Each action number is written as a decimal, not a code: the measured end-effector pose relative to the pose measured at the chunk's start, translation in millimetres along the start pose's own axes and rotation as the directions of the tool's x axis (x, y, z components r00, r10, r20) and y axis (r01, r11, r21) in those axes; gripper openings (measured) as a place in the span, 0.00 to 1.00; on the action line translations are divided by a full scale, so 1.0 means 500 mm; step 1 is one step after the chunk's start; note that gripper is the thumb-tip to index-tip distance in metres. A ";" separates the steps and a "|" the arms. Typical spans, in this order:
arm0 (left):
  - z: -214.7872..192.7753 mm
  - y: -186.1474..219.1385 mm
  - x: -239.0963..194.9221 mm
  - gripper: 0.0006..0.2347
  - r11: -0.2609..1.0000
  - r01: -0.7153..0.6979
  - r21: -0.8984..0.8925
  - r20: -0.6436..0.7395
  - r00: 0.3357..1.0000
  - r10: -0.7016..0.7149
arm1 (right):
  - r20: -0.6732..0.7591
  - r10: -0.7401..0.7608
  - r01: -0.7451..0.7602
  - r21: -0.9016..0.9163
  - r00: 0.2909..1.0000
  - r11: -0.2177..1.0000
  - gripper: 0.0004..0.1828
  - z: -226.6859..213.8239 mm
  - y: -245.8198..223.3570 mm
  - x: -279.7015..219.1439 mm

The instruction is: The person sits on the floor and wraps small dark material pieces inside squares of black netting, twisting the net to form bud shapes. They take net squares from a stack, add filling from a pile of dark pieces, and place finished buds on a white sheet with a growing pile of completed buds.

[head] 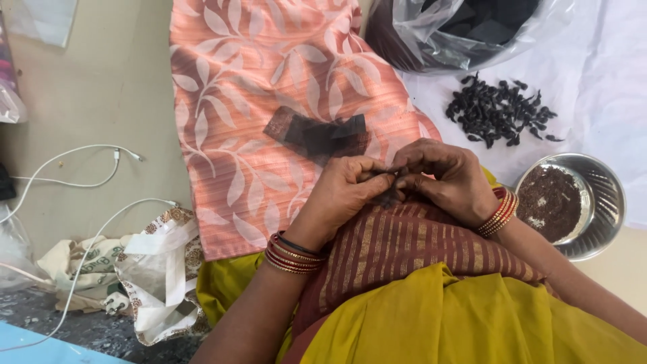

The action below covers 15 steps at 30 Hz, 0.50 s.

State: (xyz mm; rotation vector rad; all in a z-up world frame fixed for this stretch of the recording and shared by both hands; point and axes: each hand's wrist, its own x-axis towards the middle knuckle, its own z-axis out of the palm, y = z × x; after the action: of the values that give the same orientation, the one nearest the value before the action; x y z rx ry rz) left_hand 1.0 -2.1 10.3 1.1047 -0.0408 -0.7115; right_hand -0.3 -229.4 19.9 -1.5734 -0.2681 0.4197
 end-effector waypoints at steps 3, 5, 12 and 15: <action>-0.001 0.003 0.002 0.07 0.989 -0.001 0.149 -0.019 1.000 0.004 | -0.039 -0.018 0.013 -0.129 0.999 0.992 0.10 0.003 -0.005 0.000; 0.000 0.007 0.002 0.07 0.985 0.019 0.169 -0.042 0.999 -0.013 | -0.035 -0.054 0.049 -0.140 0.998 0.989 0.09 0.007 -0.008 0.002; -0.008 -0.026 0.011 0.05 0.970 -0.055 0.236 -0.098 0.992 0.080 | -0.037 -0.253 0.206 -0.476 0.967 0.855 0.11 0.014 -0.016 -0.003; -0.019 -0.047 0.015 0.04 0.995 -0.061 0.080 -0.069 0.995 0.066 | 0.019 -0.270 0.241 -0.519 0.963 0.820 0.14 0.016 -0.037 -0.004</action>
State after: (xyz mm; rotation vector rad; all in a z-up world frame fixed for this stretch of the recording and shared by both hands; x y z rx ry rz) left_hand -1.3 -4.4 -15.9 1.1981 -0.0424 -0.6171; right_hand -3.7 -222.1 38.4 -2.0400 -0.5812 0.0876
